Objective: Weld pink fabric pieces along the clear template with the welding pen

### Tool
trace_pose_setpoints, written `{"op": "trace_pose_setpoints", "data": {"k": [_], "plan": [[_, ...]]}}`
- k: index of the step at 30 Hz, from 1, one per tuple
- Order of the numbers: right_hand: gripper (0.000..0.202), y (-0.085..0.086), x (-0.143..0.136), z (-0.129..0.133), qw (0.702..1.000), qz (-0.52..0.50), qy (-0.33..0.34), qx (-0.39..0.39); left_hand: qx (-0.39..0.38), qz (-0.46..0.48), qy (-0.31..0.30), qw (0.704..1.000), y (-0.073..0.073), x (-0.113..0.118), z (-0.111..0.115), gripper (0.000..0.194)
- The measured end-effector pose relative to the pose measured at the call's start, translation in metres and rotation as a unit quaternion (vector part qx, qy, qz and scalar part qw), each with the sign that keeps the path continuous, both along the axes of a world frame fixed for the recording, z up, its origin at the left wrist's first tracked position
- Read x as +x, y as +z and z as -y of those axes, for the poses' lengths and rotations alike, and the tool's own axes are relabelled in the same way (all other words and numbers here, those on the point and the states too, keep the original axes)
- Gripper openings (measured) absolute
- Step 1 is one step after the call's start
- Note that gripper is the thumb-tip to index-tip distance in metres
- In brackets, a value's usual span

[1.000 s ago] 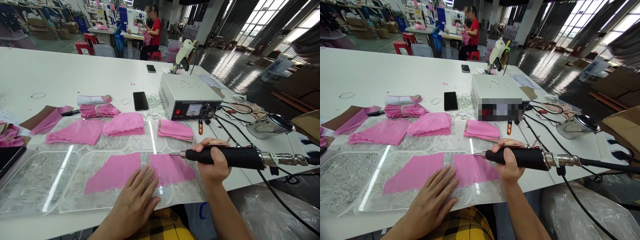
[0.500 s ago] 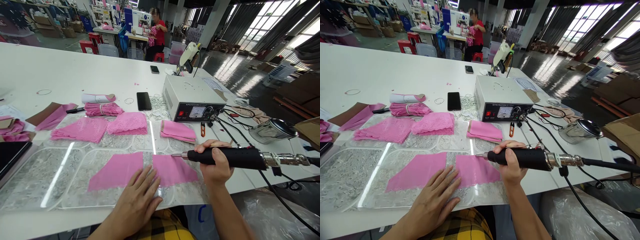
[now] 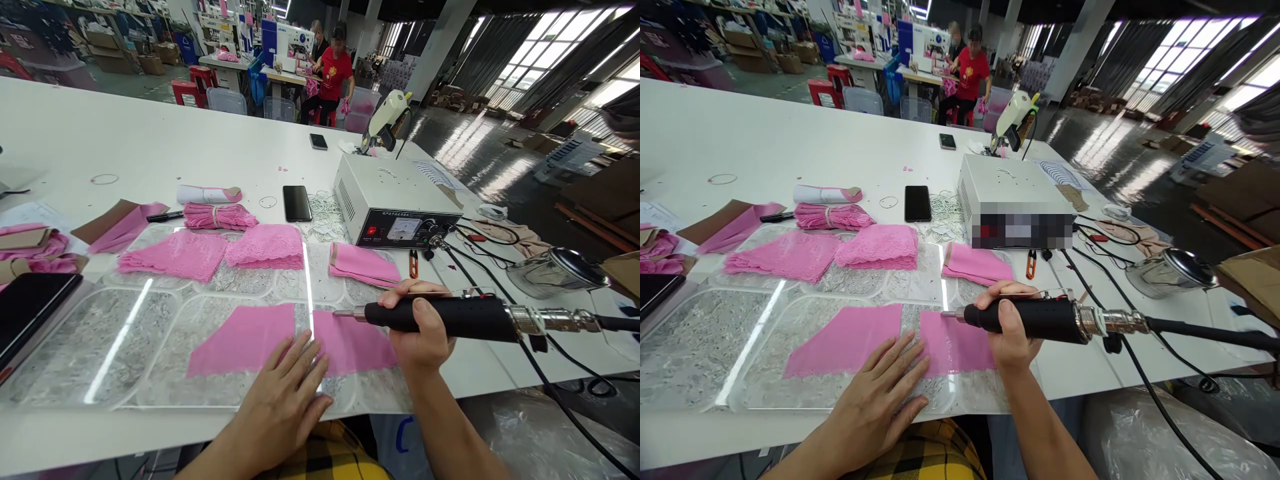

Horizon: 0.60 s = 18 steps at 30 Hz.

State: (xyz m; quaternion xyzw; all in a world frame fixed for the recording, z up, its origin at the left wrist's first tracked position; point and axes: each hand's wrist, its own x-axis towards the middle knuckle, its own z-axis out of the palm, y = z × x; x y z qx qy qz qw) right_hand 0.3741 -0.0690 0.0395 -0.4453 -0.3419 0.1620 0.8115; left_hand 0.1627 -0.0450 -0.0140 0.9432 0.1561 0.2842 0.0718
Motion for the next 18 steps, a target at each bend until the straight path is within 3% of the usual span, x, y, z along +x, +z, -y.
{"op": "trace_pose_setpoints", "data": {"k": [11, 18], "plan": [[0.007, 0.002, 0.005, -0.003, 1.0, 0.011, -0.023, 0.015, 0.034, 0.033, -0.01, 0.999, -0.006, 0.003, -0.007, 0.031], [0.007, 0.008, 0.036, 0.035, 0.994, -0.026, -0.103, 0.02, 0.071, 0.002, -0.034, 0.997, -0.005, 0.001, -0.013, 0.033]]}}
